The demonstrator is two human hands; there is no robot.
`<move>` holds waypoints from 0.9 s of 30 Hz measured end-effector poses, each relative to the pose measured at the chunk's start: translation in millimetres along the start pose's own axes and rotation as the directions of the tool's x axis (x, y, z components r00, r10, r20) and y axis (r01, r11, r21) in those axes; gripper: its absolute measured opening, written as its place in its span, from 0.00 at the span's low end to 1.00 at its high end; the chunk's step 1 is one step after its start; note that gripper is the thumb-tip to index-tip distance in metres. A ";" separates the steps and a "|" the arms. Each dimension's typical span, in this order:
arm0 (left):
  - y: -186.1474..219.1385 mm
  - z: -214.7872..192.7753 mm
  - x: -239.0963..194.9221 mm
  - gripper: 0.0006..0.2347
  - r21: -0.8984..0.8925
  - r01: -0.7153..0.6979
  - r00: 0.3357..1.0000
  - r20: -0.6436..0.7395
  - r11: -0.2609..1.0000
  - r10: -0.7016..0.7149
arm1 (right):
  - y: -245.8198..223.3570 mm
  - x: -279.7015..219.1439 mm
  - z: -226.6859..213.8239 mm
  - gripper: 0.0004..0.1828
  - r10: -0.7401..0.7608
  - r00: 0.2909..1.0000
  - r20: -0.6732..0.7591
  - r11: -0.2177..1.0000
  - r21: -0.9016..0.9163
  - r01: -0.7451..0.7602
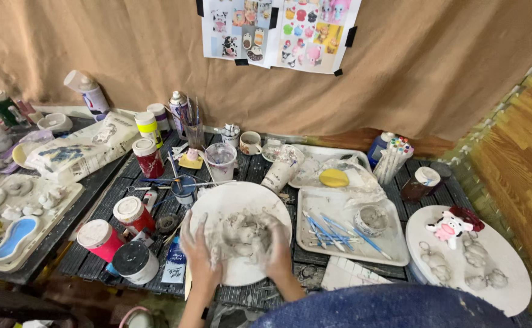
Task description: The person kneads a lump of gray clay on a white rotating plate using both hands. They repeatedly press, fold, and turn the material to consolidate it into a cohesive mass. The workspace is cluttered with paint bottles, brushes, and other craft supplies.
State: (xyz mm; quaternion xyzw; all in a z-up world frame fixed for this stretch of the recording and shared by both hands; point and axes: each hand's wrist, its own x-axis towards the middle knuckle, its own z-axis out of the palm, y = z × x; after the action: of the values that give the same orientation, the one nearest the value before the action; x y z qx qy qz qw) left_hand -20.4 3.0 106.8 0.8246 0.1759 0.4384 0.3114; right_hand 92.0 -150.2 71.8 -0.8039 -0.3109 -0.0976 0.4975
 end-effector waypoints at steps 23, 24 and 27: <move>-17.8 16.1 -33.3 0.28 0.155 -0.015 0.997 0.073 0.988 0.004 | -55.3 69.7 32.3 0.34 0.131 0.899 0.419 0.894 -0.441 0.075; -19.2 16.2 -31.7 0.29 0.159 0.009 0.996 0.082 0.987 -0.023 | -54.0 72.3 35.9 0.34 0.122 0.910 0.396 0.895 -0.440 0.071; -23.2 18.4 -29.8 0.31 0.203 0.042 0.991 0.116 0.978 -0.066 | -49.9 74.7 42.7 0.35 0.138 0.907 0.398 0.891 -0.450 0.061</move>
State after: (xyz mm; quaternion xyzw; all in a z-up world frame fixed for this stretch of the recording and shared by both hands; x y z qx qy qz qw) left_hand -21.9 -3.2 65.3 0.8718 0.2221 0.3587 0.2490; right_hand 114.6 -67.8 122.7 -0.9054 -0.3627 0.0177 0.2202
